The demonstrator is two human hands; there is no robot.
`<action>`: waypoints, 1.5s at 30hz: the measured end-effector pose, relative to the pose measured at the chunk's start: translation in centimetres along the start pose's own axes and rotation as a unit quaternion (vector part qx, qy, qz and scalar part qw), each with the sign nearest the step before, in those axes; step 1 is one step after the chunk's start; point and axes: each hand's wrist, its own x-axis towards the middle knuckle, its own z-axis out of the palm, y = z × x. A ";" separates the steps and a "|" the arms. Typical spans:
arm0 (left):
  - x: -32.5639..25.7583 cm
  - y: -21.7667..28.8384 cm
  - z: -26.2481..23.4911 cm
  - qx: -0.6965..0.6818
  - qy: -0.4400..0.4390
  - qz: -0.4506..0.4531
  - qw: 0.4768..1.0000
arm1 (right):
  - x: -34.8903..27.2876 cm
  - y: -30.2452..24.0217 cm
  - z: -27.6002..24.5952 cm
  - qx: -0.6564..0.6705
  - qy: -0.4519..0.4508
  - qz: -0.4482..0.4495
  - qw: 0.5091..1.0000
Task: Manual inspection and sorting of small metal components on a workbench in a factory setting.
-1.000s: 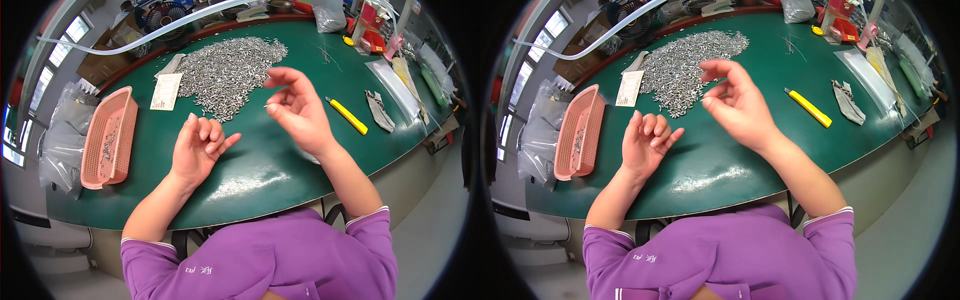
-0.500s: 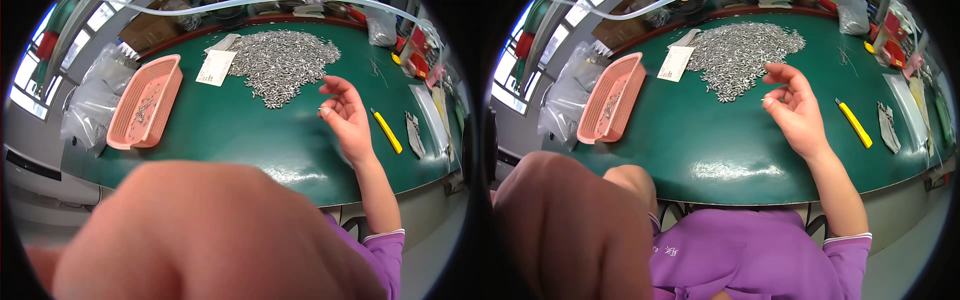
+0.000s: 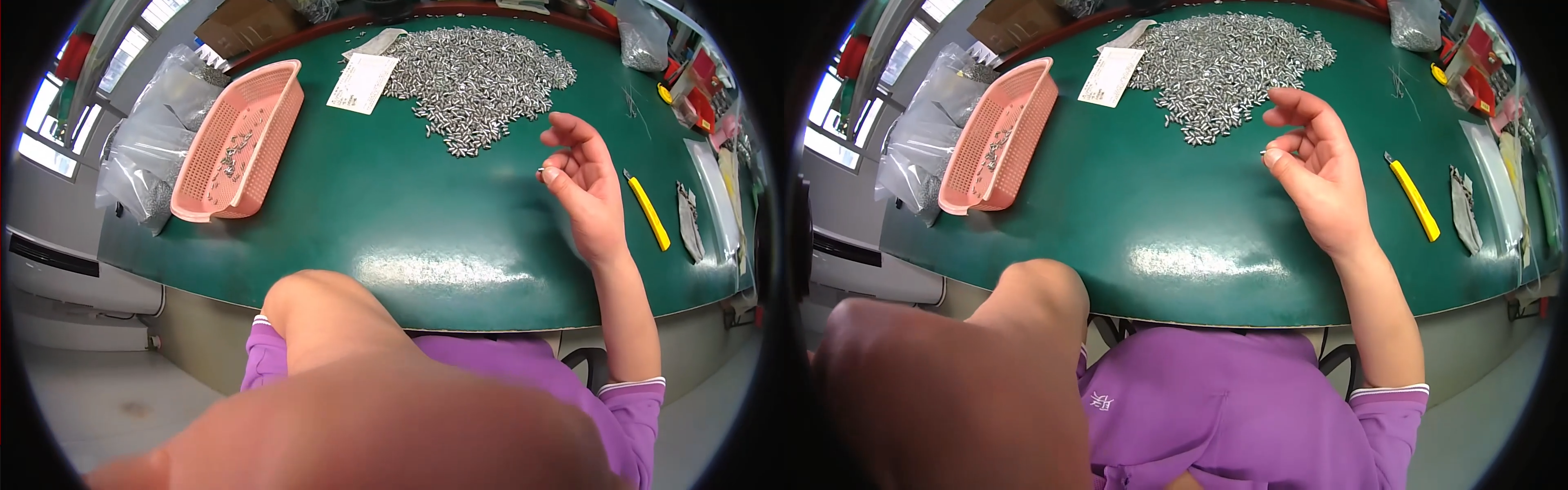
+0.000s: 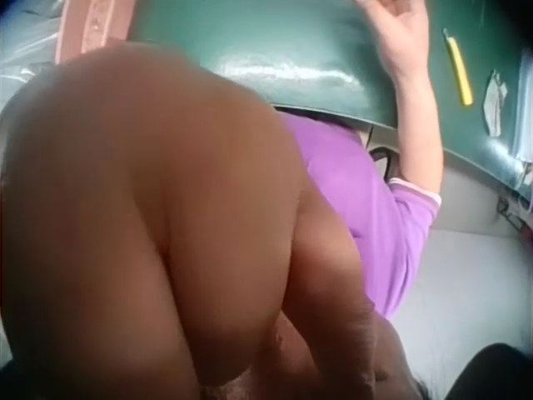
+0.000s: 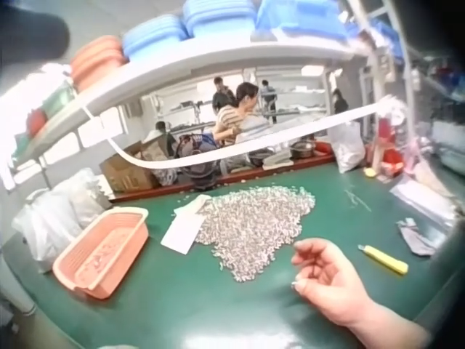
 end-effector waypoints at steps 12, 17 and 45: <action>1.1 -1.8 -0.7 -0.020 -0.028 0.040 0.999 | -0.2 0.2 -0.1 -0.006 -0.011 0.014 1.000; 0.5 -1.0 -0.7 -0.019 -0.034 0.057 0.998 | -0.3 0.1 -0.1 -0.001 -0.005 0.015 1.000; 1.4 -2.2 -0.7 -0.006 -0.052 0.142 0.989 | -0.3 0.3 0.2 -0.029 0.004 0.016 0.999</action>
